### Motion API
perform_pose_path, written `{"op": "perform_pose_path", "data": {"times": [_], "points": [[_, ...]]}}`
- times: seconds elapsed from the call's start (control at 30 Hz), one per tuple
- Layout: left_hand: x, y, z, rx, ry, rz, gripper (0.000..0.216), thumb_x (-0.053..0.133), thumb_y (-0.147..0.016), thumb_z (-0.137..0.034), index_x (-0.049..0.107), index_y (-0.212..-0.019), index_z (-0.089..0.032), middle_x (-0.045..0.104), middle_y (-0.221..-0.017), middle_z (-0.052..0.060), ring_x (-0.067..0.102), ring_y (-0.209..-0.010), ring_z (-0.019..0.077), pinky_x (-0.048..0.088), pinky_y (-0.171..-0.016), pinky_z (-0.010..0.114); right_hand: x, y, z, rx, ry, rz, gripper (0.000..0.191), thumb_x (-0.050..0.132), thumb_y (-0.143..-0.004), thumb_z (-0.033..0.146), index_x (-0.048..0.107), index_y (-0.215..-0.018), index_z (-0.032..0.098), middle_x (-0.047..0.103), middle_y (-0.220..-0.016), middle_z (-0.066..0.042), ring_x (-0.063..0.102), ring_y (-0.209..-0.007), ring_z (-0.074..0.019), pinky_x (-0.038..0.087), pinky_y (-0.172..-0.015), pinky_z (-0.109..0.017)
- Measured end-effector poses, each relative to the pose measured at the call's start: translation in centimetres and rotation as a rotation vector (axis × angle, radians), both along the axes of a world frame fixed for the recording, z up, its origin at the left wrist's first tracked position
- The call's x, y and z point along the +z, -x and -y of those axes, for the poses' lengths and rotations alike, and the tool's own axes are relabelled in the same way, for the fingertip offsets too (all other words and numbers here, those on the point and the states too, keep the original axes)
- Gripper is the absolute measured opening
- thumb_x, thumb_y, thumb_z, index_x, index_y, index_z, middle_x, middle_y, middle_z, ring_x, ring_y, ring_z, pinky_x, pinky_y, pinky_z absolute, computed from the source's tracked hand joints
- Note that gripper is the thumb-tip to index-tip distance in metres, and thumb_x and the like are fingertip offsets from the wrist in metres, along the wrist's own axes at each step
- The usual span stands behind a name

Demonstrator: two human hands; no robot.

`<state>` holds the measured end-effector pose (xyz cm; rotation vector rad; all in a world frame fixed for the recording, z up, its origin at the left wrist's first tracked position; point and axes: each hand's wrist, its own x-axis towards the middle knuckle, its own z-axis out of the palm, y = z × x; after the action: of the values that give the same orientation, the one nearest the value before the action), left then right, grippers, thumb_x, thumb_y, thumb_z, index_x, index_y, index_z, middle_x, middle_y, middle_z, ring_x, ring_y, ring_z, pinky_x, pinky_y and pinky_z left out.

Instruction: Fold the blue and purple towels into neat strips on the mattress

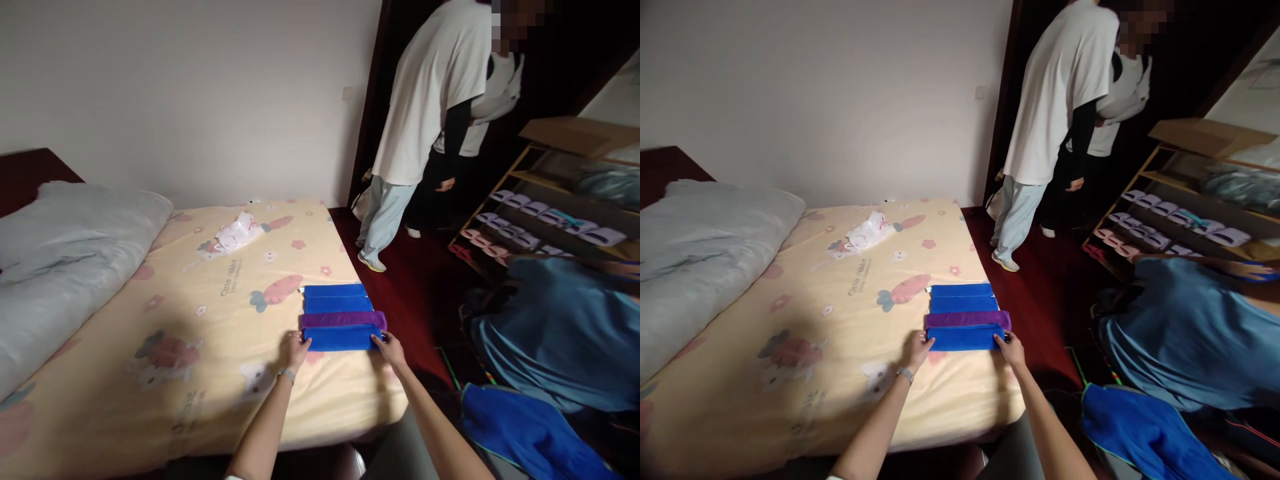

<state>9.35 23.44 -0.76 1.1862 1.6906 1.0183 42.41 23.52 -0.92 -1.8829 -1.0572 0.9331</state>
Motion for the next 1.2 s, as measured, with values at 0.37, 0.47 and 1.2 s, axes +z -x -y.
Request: {"op": "perform_pose_path", "data": {"times": [0.37, 0.47, 1.2], "points": [[-1.4, 0.0, -0.3, 0.030, -0.015, -0.190, 0.031, 0.068, -0.077, -0.036, 0.064, -0.104, -0.021, 0.073, -0.094, 0.006, 0.069, -0.090, 0.0204, 0.051, -0.084, 0.033, -1.3, 0.0, -1.0, -0.027, 0.044, 0.077, 0.045, 0.066, -0.073, 0.053, 0.074, -0.100, 0.018, 0.077, -0.103, -0.016, 0.071, -0.104, -0.0339, 0.054, -0.089, -0.040], [-1.0, -0.1, -0.1, 0.027, 0.026, -0.168, 0.029, 0.070, -0.075, -0.039, 0.067, -0.096, -0.020, 0.073, -0.090, 0.006, 0.069, -0.089, 0.0225, 0.049, -0.079, 0.031, -1.1, -0.1, -1.2, -0.009, 0.044, 0.054, 0.041, 0.069, -0.071, 0.053, 0.075, -0.093, 0.020, 0.078, -0.097, -0.015, 0.072, -0.101, -0.0349, 0.055, -0.086, -0.040], [2.6, -0.7, -17.6, 0.024, -0.012, 0.005, 0.033, 0.065, -0.075, -0.047, 0.073, -0.079, -0.015, 0.069, -0.065, 0.004, 0.065, -0.072, 0.0214, 0.045, -0.063, 0.027, 1.6, -1.2, -17.6, 0.034, -0.071, -0.111, 0.033, 0.077, -0.067, 0.046, 0.075, -0.081, 0.016, 0.078, -0.085, -0.011, 0.073, -0.090, -0.0309, 0.057, -0.083, -0.039]]}}
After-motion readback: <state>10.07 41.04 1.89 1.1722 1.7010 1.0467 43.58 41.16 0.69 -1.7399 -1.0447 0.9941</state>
